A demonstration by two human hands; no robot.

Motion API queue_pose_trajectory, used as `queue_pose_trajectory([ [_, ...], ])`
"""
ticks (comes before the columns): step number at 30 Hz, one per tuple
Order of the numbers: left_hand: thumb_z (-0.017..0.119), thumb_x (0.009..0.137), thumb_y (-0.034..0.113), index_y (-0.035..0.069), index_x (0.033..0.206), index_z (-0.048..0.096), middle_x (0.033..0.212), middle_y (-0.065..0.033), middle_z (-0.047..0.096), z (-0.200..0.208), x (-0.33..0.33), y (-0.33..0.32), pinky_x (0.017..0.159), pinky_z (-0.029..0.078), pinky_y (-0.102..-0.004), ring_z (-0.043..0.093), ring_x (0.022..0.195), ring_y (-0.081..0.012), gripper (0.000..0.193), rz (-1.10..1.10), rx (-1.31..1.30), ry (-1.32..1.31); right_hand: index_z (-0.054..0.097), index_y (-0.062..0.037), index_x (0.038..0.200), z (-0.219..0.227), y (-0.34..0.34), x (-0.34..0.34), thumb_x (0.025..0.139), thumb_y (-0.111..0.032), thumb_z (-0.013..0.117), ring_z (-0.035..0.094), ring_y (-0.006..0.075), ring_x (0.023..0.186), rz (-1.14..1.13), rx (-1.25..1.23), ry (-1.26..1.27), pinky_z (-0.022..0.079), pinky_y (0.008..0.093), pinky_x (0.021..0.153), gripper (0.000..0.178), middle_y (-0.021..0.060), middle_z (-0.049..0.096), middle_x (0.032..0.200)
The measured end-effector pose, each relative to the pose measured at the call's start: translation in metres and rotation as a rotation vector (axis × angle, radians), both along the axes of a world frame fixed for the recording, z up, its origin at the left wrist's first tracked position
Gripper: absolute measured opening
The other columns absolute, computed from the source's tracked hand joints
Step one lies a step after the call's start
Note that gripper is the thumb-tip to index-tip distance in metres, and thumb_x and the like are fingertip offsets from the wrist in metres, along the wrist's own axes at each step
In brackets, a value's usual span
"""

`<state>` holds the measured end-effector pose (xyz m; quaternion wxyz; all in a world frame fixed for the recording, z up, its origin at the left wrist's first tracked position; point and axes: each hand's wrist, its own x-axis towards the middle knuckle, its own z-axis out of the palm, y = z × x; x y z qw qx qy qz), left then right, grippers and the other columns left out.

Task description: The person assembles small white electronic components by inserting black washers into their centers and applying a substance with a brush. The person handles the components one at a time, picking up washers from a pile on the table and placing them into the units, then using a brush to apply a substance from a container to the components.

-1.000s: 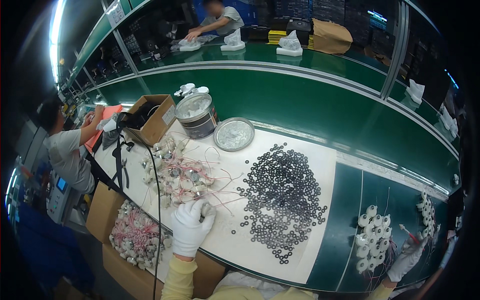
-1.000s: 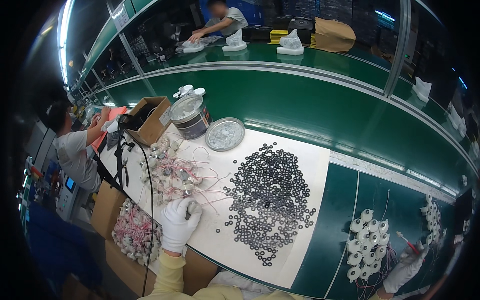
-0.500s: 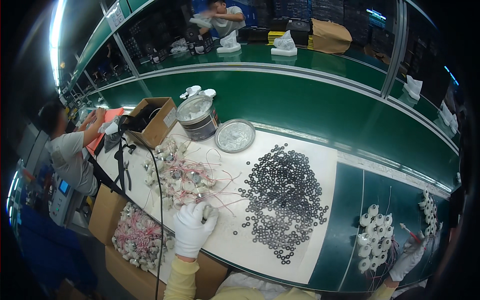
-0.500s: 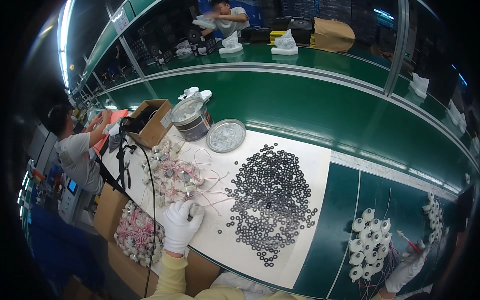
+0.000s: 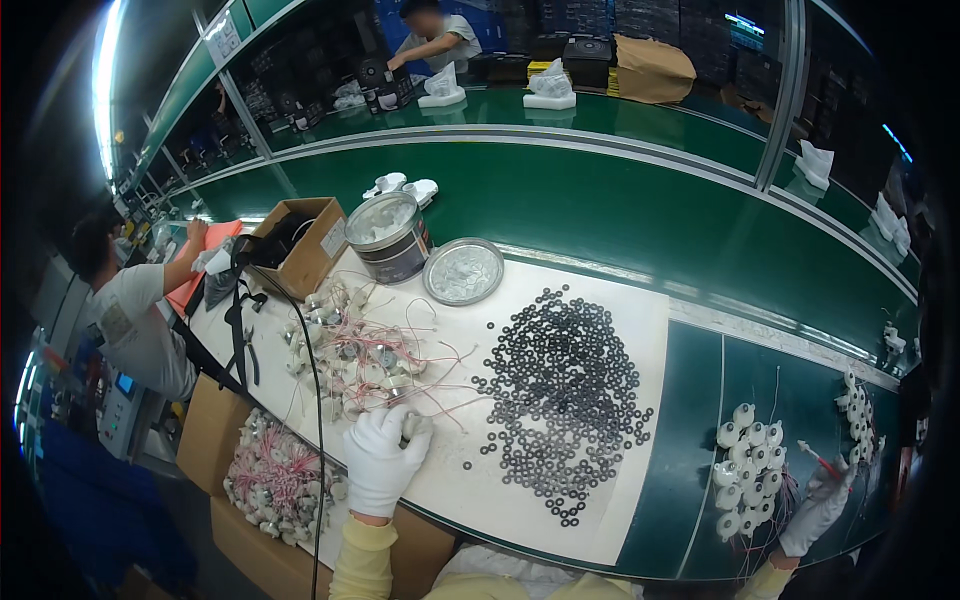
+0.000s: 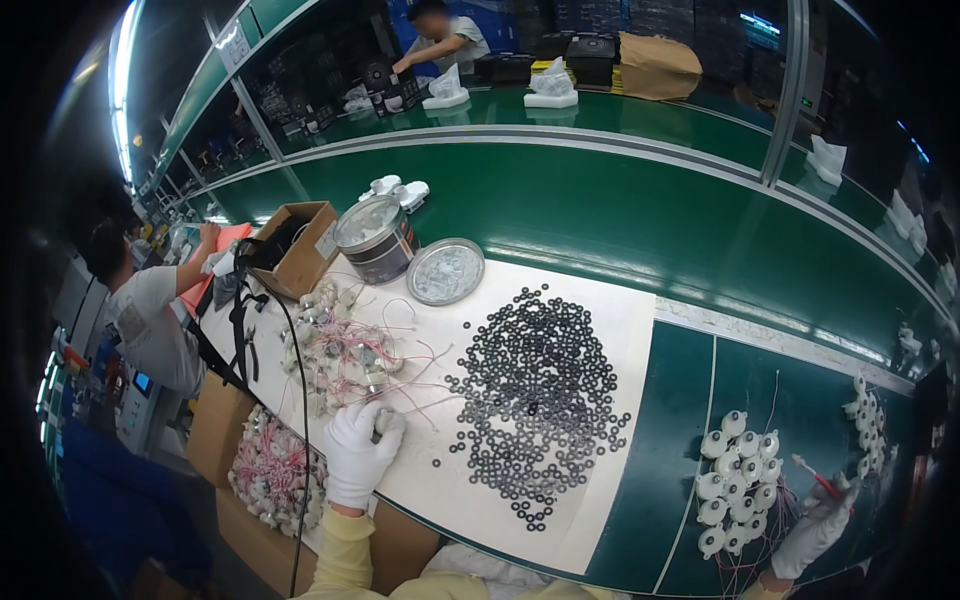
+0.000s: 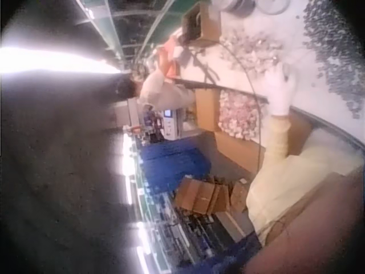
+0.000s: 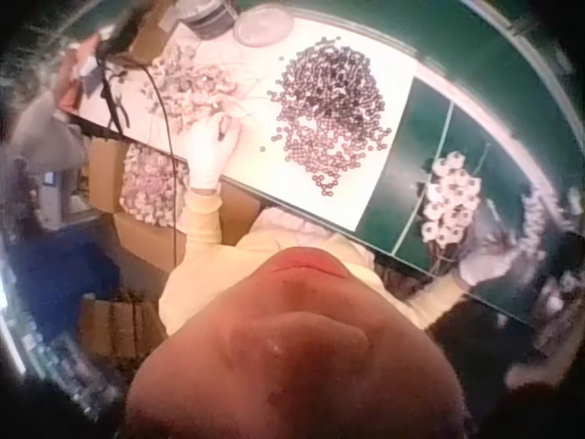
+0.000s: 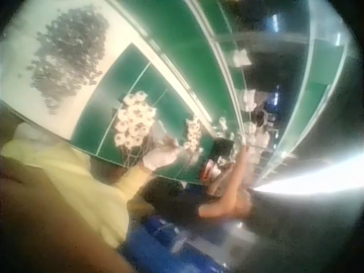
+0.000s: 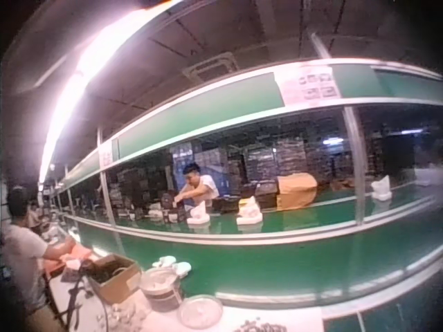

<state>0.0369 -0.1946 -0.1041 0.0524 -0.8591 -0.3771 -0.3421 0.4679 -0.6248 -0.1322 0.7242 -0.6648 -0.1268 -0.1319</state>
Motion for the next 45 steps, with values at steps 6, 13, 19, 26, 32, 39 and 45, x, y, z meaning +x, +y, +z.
queue_pose_trajectory([
  [6, 0.079, 0.077, 0.019, 0.013, 0.086, 0.063, 0.071, -0.0032, 0.056, -0.004, -0.002, 0.001, 0.056, 0.042, -0.0428, 0.052, 0.062, -0.0275, 0.020, 0.000, 0.024, 0.004, 0.053, -0.0070, 0.143, -0.019, -0.019, 0.013, 0.108, -0.022, 0.045, 0.051, 0.0063, 0.084, 0.090, -0.001, -0.102, 0.041, 0.0187, 0.070, 0.038, 0.0027, 0.060, 0.110],
  [13, 0.079, 0.078, 0.020, 0.012, 0.088, 0.064, 0.072, -0.0039, 0.056, -0.005, -0.008, 0.002, 0.060, 0.044, -0.0435, 0.053, 0.065, -0.0276, 0.020, 0.020, 0.011, 0.032, 0.058, -0.0039, 0.126, -0.003, 0.006, -0.005, 0.106, -0.037, 0.048, 0.052, 0.0097, 0.079, -0.032, 0.044, -0.008, 0.041, 0.0225, 0.068, 0.041, 0.0056, 0.062, 0.104],
  [19, 0.074, 0.081, 0.015, 0.008, 0.099, 0.069, 0.079, -0.0099, 0.062, -0.002, 0.005, 0.005, 0.067, 0.048, -0.0436, 0.060, 0.074, -0.0327, 0.021, -0.039, 0.006, 0.049, 0.062, -0.0028, 0.122, 0.003, -0.001, -0.012, 0.108, -0.031, 0.047, 0.061, 0.0179, 0.104, 0.021, 0.269, 0.081, 0.049, 0.0352, 0.093, 0.035, 0.0073, 0.065, 0.113],
  [26, 0.067, 0.091, 0.012, -0.001, 0.107, 0.068, 0.098, -0.0183, 0.069, -0.006, -0.009, 0.000, 0.078, 0.052, -0.0416, 0.065, 0.087, -0.0338, 0.021, 0.020, -0.198, 0.092, 0.069, 0.0027, 0.096, 0.049, 0.046, -0.033, 0.103, -0.043, 0.055, 0.064, 0.0153, 0.056, -0.123, -0.079, 0.104, 0.051, 0.0250, 0.054, 0.048, 0.0131, 0.070, 0.076],
  [32, 0.064, 0.097, 0.016, -0.004, 0.110, 0.067, 0.101, -0.0173, 0.069, -0.013, -0.013, 0.008, 0.079, 0.052, -0.0375, 0.065, 0.087, -0.0299, 0.023, 0.045, -0.169, 0.137, 0.068, 0.0042, 0.098, 0.058, 0.038, -0.040, 0.102, -0.044, 0.057, 0.064, 0.0147, 0.058, -0.033, -0.096, 0.182, 0.048, 0.0243, 0.057, 0.049, 0.0144, 0.070, 0.074],
  [39, 0.064, 0.097, 0.016, -0.003, 0.108, 0.067, 0.098, -0.0163, 0.069, -0.012, -0.015, 0.011, 0.079, 0.051, -0.0377, 0.064, 0.085, -0.0293, 0.022, 0.038, -0.235, 0.137, 0.067, 0.0079, 0.107, 0.061, 0.033, -0.050, 0.103, -0.036, 0.054, 0.069, 0.0156, 0.070, 0.115, -0.220, 0.175, 0.049, 0.0240, 0.064, 0.046, 0.0156, 0.073, 0.089],
  [45, 0.064, 0.098, 0.016, -0.003, 0.109, 0.068, 0.100, -0.0168, 0.070, -0.012, -0.014, 0.011, 0.080, 0.051, -0.0387, 0.065, 0.087, -0.0298, 0.022, 0.055, -0.221, 0.144, 0.063, 0.0095, 0.111, 0.058, 0.040, -0.040, 0.103, -0.032, 0.050, 0.067, 0.0198, 0.070, 0.143, -0.253, 0.220, 0.049, 0.0273, 0.067, 0.044, 0.0192, 0.071, 0.090],
])
